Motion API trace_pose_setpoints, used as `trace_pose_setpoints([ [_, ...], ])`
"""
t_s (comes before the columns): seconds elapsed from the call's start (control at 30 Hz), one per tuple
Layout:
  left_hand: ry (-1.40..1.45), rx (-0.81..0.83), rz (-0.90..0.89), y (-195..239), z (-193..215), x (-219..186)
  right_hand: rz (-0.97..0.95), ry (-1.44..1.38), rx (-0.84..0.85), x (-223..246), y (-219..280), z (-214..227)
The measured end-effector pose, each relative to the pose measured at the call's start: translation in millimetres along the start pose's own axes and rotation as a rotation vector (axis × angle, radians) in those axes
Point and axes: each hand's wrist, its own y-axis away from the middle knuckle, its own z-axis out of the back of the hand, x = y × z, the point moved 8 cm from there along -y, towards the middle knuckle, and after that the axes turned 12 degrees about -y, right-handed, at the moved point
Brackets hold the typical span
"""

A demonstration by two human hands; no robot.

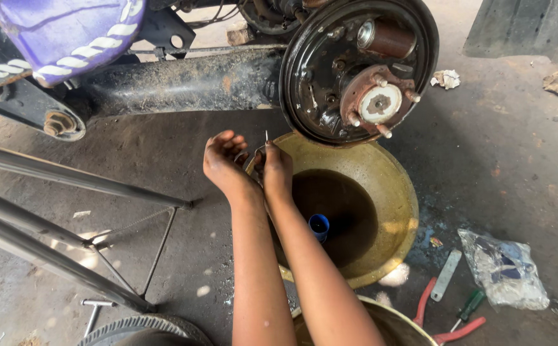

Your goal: The person cleans the inside of a motorcycle wheel hub using a blue plastic cup to scoop and pour dark liquid from a basin. They repeatedly dip the cup into the basin and pour the liquid over the wheel components, then use their hands to wipe and scrub the parts.

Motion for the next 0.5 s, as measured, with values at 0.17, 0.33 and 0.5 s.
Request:
trace_pose_setpoints([
  [0.17, -0.257, 0.325, -0.122, 17.4, -36.5, -6.7, -0.003, 0.056, -0.006, -33.4, -20.8, 35.2],
  [0.33, -0.688, 0.514, -0.567, 61.3, -74.3, -14.8, -0.094, -0.862, 0.403, -69.3, -40.4, 36.2],
  [0.5, -0.711, 0.684, -0.468, 73.2, -84.7, -10.1, -0.322, -1.581, 0.266, -72.2, -31.0, 43.1],
])
